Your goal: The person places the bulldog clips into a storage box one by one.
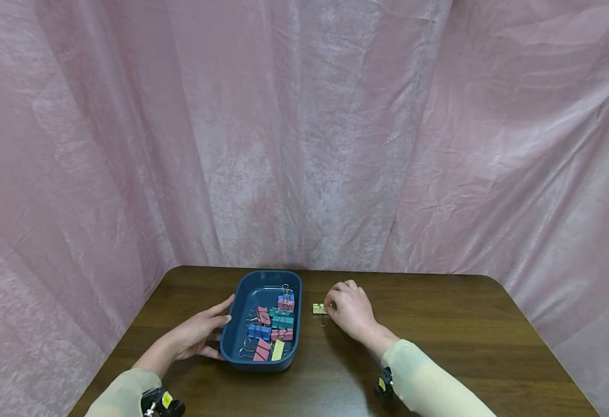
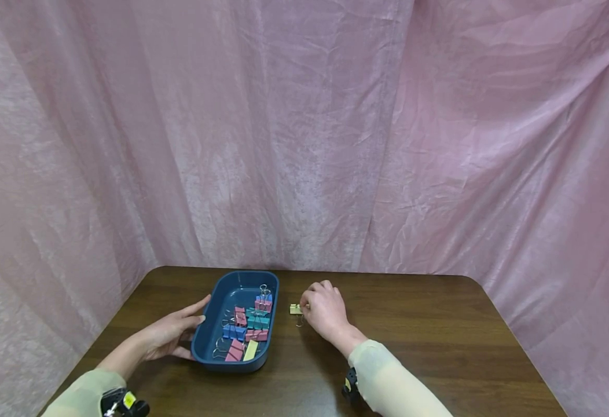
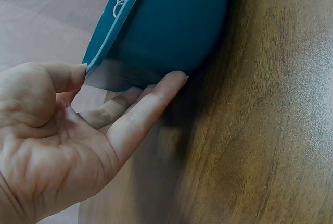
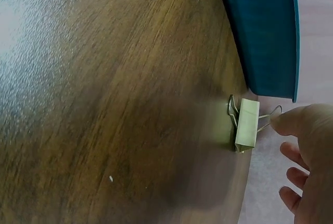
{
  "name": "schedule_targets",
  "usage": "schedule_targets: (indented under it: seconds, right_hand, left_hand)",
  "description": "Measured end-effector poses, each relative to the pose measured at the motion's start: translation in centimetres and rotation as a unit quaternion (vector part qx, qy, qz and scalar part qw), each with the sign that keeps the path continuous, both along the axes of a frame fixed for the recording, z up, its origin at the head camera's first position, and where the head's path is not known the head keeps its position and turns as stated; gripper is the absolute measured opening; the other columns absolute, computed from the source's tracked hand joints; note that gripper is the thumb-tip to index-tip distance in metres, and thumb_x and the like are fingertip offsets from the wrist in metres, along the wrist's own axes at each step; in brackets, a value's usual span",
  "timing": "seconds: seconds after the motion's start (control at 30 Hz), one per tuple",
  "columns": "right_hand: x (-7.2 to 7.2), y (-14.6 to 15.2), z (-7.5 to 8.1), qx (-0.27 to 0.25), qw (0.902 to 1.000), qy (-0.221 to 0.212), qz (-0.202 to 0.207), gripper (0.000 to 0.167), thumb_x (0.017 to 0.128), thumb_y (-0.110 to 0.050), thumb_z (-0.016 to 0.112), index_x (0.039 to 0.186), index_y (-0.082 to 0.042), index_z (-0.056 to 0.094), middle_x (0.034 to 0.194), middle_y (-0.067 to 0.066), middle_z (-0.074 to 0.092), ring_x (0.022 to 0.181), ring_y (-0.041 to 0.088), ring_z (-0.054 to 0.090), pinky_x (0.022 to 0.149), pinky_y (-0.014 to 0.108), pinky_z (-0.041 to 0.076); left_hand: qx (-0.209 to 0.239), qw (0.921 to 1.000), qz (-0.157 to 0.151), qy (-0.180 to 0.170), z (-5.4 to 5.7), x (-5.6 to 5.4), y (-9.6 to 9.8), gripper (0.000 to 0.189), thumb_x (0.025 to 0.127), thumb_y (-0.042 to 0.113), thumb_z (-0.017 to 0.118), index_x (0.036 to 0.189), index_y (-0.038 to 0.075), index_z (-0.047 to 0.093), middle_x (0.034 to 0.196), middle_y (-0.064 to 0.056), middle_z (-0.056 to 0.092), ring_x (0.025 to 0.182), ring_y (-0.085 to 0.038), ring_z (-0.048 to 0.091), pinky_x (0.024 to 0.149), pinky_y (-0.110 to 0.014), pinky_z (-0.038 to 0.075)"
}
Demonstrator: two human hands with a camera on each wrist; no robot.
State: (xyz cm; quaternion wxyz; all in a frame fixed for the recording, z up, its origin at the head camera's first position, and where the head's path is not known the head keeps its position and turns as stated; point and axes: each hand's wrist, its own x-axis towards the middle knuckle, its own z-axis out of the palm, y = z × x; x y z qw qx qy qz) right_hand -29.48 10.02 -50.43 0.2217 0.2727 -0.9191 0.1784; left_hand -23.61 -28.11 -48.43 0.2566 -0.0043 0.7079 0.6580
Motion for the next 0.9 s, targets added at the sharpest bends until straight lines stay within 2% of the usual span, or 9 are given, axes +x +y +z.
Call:
schedule_targets:
  seconds: [0.13, 0.43, 0.7, 0.9]
  right_hand:
    - [0.0, -0.1, -0.1, 0.002, 1.0, 0.0, -0.001, 0.014, 0.078, -0.015, 0.085, 0.078, -0.023, 0.074, 0.098, -0.002, 0.068, 0.098, 0.028, 0.057, 0.076, 0.044, 0.046]
    - [-0.2, 0.1, 0.1, -0.02, 0.9993, 0.031, -0.005, 0.013, 0.079, -0.014, 0.086, 0.078, -0.02, 0.074, 0.096, -0.003, 0.069, 0.099, 0.027, 0.058, 0.075, 0.042, 0.046]
    - [-0.4, 0.7, 0.9, -0.014, 0.9994, 0.03, -0.012, 0.008, 0.083, -0.013, 0.081, 0.081, -0.017, 0.075, 0.099, -0.003, 0.069, 0.1, 0.028, 0.059, 0.076, 0.042, 0.045]
    - [-0.5, 0.8, 1.6, -0.029, 0.9985, 0.044, -0.016, 0.013, 0.08, -0.014, 0.086, 0.081, -0.018, 0.074, 0.1, -0.002, 0.07, 0.1, 0.029, 0.059, 0.078, 0.045, 0.046]
  left_hand:
    - [-0.001, 1.0, 0.002, -0.002, 0.0, 0.0, 0.0, 0.063, 0.112, 0.023, 0.041, 0.166, 0.024, 0.01, 0.148, -0.035, 0.041, 0.115, -0.043, 0.063, 0.079, -0.063, 0.057]
    - [0.001, 1.0, 0.004, -0.003, -0.1, -0.1, 0.0, 0.063, 0.111, 0.023, 0.042, 0.166, 0.024, 0.01, 0.148, -0.035, 0.041, 0.115, -0.043, 0.064, 0.078, -0.063, 0.057]
    - [0.001, 1.0, 0.001, 0.0, -0.2, -0.1, 0.0, 0.064, 0.111, 0.023, 0.042, 0.166, 0.024, 0.01, 0.148, -0.035, 0.042, 0.115, -0.042, 0.064, 0.079, -0.063, 0.057]
    - [-0.002, 1.0, 0.002, 0.001, -0.1, -0.1, 0.0, 0.064, 0.111, 0.023, 0.043, 0.166, 0.023, 0.01, 0.148, -0.035, 0.042, 0.114, -0.042, 0.064, 0.079, -0.064, 0.057]
